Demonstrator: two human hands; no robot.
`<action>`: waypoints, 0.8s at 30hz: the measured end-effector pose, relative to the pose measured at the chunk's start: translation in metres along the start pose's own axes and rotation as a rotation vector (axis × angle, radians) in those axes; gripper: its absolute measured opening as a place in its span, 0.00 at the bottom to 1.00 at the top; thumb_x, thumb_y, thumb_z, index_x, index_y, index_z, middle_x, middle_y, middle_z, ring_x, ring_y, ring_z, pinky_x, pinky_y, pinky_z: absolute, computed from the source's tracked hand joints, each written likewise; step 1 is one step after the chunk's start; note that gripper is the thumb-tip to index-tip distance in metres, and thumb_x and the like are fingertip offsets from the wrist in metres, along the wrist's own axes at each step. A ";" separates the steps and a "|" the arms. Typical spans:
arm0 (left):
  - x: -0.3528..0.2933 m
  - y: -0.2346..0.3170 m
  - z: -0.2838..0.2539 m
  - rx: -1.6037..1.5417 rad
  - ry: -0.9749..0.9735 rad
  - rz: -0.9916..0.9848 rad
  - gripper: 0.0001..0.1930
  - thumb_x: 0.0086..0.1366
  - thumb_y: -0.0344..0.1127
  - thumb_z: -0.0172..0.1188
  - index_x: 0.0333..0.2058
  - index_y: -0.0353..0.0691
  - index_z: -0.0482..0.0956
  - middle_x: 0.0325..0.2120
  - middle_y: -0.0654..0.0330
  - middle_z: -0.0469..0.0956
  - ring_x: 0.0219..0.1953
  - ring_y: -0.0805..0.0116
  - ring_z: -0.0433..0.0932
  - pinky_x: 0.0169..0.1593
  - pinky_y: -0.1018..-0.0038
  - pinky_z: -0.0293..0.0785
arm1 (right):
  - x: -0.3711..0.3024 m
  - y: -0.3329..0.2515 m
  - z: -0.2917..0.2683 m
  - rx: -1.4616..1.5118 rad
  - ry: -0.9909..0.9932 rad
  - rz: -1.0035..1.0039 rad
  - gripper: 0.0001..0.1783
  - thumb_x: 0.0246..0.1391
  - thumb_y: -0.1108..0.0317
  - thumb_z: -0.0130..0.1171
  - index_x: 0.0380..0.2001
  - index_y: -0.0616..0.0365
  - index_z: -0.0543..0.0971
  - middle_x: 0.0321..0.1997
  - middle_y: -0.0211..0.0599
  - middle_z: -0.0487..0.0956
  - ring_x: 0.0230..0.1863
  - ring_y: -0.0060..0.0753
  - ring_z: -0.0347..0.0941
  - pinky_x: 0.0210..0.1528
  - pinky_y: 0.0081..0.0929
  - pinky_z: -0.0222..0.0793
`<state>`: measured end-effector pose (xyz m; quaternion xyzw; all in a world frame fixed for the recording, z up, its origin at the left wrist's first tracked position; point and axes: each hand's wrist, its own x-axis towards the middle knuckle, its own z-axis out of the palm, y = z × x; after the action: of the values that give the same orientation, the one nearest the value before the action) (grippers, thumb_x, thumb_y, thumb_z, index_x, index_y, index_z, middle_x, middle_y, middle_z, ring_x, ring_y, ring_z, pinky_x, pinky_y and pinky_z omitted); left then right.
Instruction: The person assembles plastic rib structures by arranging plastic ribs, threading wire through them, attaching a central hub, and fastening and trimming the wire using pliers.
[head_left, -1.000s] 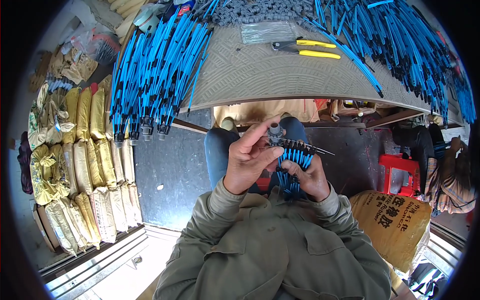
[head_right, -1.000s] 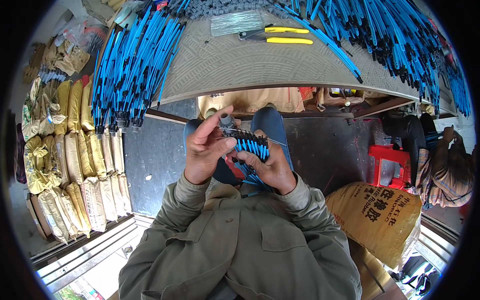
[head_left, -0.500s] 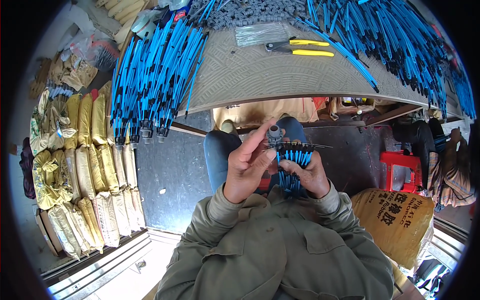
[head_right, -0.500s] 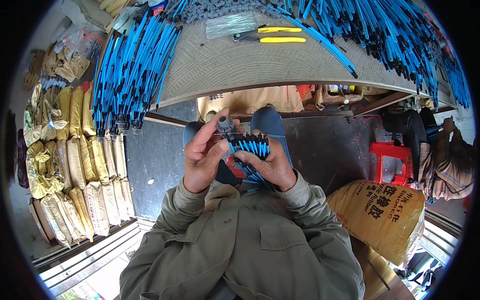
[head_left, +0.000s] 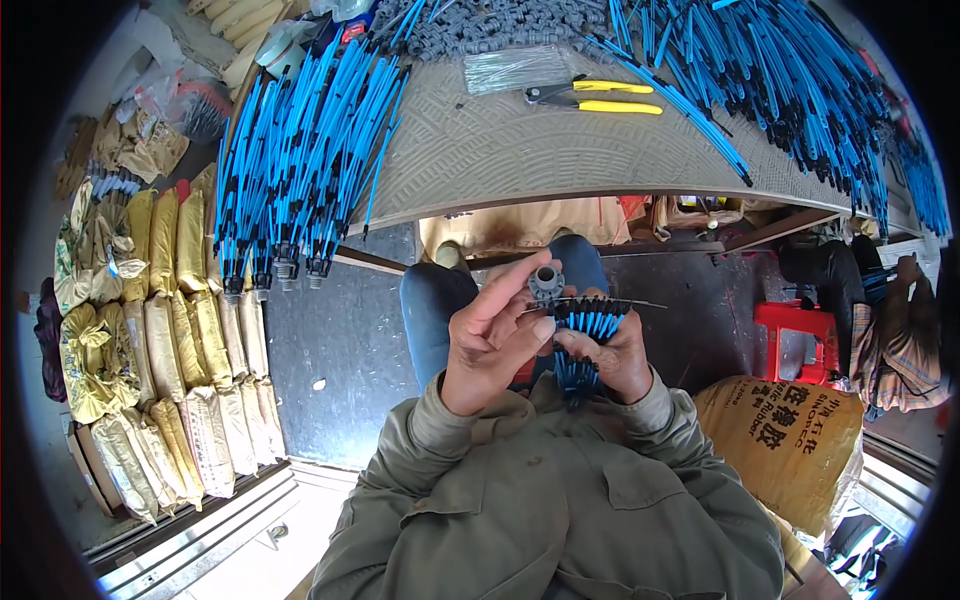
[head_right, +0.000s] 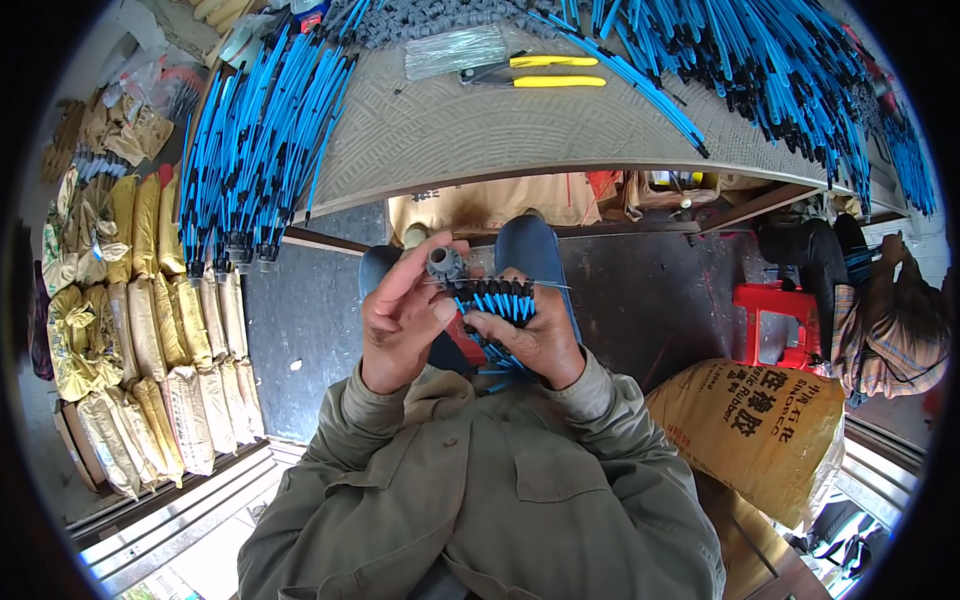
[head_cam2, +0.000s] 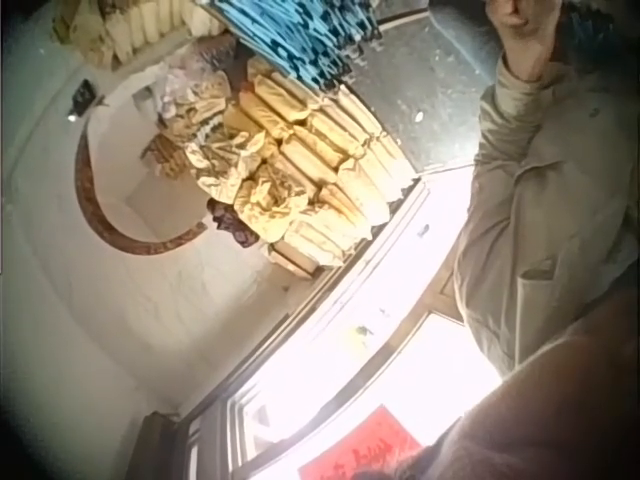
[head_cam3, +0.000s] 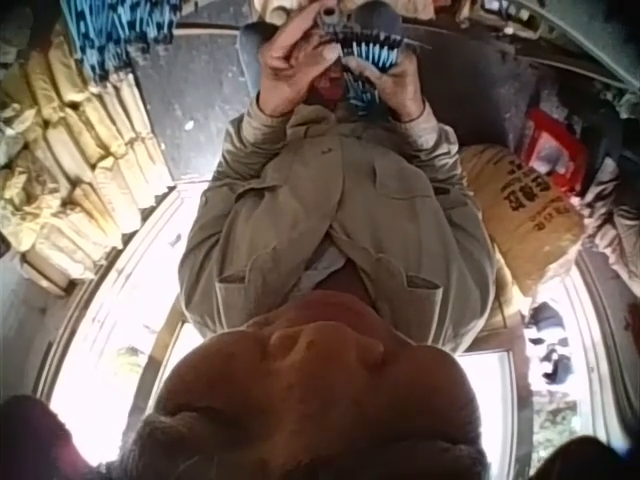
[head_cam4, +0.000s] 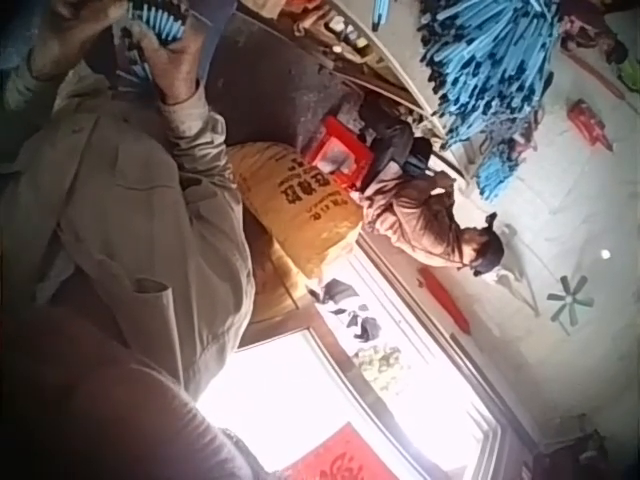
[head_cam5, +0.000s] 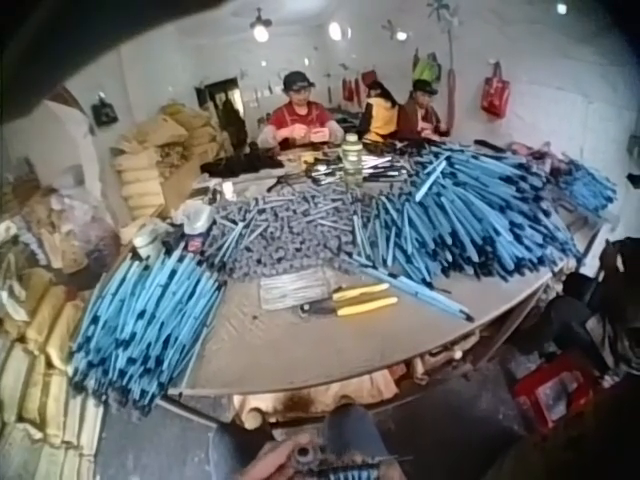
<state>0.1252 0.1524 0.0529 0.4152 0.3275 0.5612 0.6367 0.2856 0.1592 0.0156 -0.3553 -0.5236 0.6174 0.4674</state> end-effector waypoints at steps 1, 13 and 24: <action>0.001 -0.001 0.000 0.021 0.010 0.043 0.26 0.60 0.25 0.57 0.57 0.30 0.62 0.49 0.53 0.70 0.48 0.66 0.72 0.53 0.72 0.68 | 0.001 0.000 -0.001 0.002 -0.014 0.003 0.03 0.48 0.75 0.62 0.27 0.63 0.78 0.24 0.28 0.71 0.25 0.17 0.66 0.27 0.20 0.61; -0.001 -0.012 0.005 0.299 0.096 0.272 0.21 0.61 0.24 0.56 0.53 0.30 0.67 0.43 0.59 0.67 0.44 0.74 0.70 0.48 0.79 0.66 | 0.006 -0.005 0.005 -0.132 -0.056 -0.238 0.07 0.49 0.72 0.61 0.30 0.64 0.76 0.27 0.34 0.70 0.29 0.25 0.66 0.31 0.22 0.61; 0.003 -0.016 0.008 0.037 0.175 0.124 0.20 0.63 0.32 0.55 0.52 0.31 0.68 0.44 0.54 0.75 0.45 0.74 0.71 0.50 0.77 0.66 | 0.014 0.001 -0.009 -0.149 -0.144 -0.138 0.10 0.50 0.71 0.61 0.34 0.65 0.74 0.33 0.35 0.72 0.34 0.25 0.67 0.35 0.24 0.62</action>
<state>0.1396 0.1533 0.0422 0.3955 0.3659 0.6274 0.5621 0.2897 0.1757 0.0139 -0.3068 -0.6237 0.5670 0.4421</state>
